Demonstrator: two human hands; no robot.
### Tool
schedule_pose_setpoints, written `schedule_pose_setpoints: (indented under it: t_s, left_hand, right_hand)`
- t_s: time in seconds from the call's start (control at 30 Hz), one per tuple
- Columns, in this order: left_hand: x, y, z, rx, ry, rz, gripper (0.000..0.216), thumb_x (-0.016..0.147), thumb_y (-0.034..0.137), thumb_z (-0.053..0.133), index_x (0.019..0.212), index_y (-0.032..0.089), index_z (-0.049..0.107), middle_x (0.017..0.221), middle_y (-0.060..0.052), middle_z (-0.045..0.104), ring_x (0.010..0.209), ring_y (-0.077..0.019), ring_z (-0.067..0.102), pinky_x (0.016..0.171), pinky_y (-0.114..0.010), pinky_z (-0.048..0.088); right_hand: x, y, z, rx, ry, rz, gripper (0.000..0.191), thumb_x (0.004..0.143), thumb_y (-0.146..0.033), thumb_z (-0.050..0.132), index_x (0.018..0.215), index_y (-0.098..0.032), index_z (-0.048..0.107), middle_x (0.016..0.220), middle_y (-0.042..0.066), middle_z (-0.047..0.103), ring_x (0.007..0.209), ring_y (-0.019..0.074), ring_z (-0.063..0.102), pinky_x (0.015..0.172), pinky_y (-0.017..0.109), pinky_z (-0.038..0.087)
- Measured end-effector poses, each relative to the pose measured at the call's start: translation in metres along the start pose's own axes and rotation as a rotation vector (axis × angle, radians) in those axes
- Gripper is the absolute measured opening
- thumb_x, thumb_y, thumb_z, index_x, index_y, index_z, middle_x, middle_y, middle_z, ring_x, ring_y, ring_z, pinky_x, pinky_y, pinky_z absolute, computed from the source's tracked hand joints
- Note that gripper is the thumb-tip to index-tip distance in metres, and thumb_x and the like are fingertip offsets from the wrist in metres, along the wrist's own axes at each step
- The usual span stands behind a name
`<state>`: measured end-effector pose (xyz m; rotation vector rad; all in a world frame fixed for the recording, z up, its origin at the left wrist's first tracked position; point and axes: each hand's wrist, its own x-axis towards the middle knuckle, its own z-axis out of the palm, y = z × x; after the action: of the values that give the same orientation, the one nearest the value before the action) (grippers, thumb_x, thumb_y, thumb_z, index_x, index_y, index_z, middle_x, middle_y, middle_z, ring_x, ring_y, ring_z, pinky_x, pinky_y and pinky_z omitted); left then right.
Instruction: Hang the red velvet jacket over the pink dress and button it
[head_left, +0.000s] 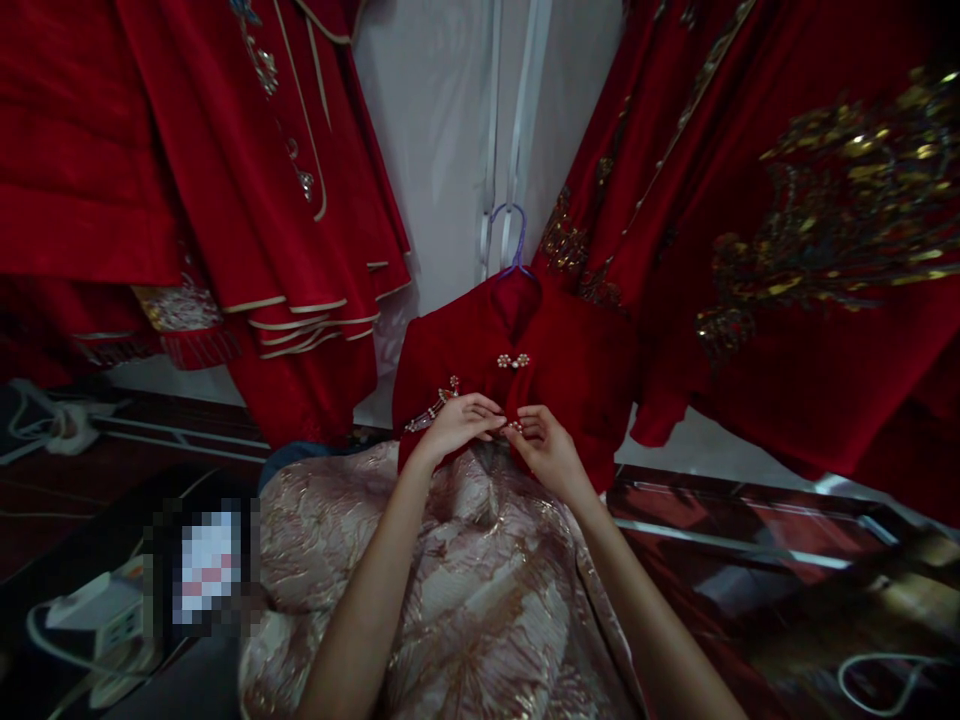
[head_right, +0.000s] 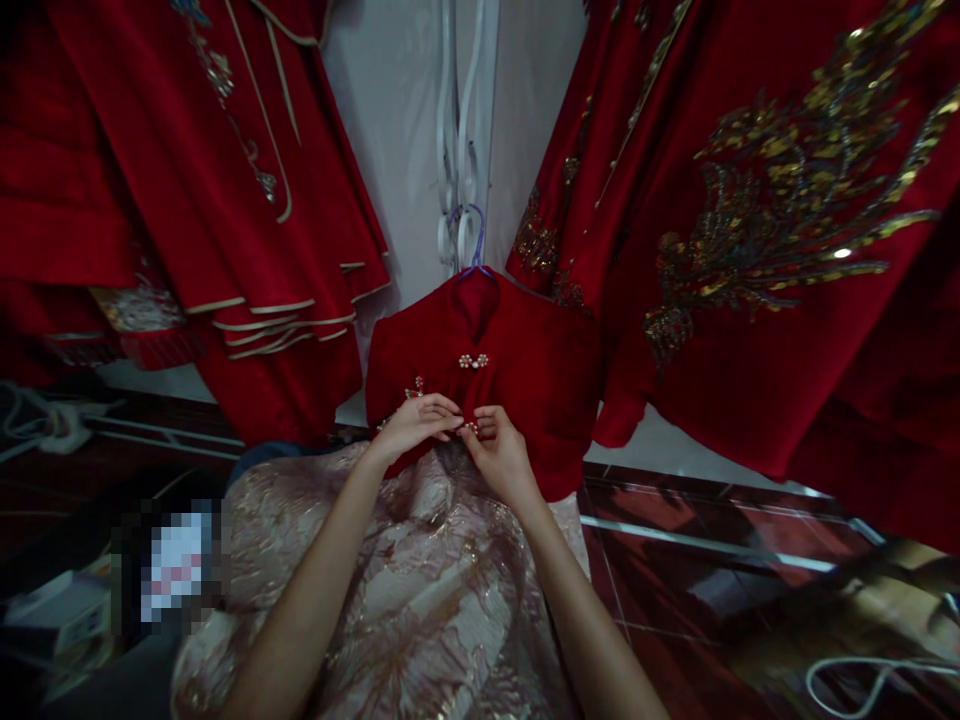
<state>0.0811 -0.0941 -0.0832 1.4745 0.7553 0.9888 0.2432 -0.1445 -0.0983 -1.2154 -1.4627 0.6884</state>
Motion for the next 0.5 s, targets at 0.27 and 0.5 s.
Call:
schedule_pose_setpoints:
  t_s: [0.27, 0.5]
  left_hand:
    - [0.021, -0.032, -0.038, 0.215, 0.661, 0.268, 0.036, 0.052, 0.016, 0.075, 0.081, 0.015, 0.054, 0.079, -0.001, 0.061, 0.067, -0.009, 0.057, 0.065, -0.023, 0.048]
    - [0.02, -0.032, -0.035, -0.02, 0.538, 0.178, 0.036, 0.05, 0.007, 0.071, 0.081, 0.014, 0.053, 0.069, 0.0, 0.062, 0.065, -0.0103, 0.061, 0.07, -0.027, 0.049]
  right_hand:
    - [-0.003, -0.015, -0.008, 0.175, -0.037, -0.018, 0.043, 0.07, -0.04, 0.069, 0.098, -0.022, 0.042, 0.079, 0.0, 0.054, 0.071, 0.0123, 0.058, 0.063, 0.024, 0.05]
    - [0.021, -0.016, 0.013, 0.267, -0.189, -0.124, 0.037, 0.078, -0.034, 0.061, 0.11, -0.024, 0.045, 0.089, 0.0, 0.056, 0.077, 0.0104, 0.059, 0.07, 0.023, 0.051]
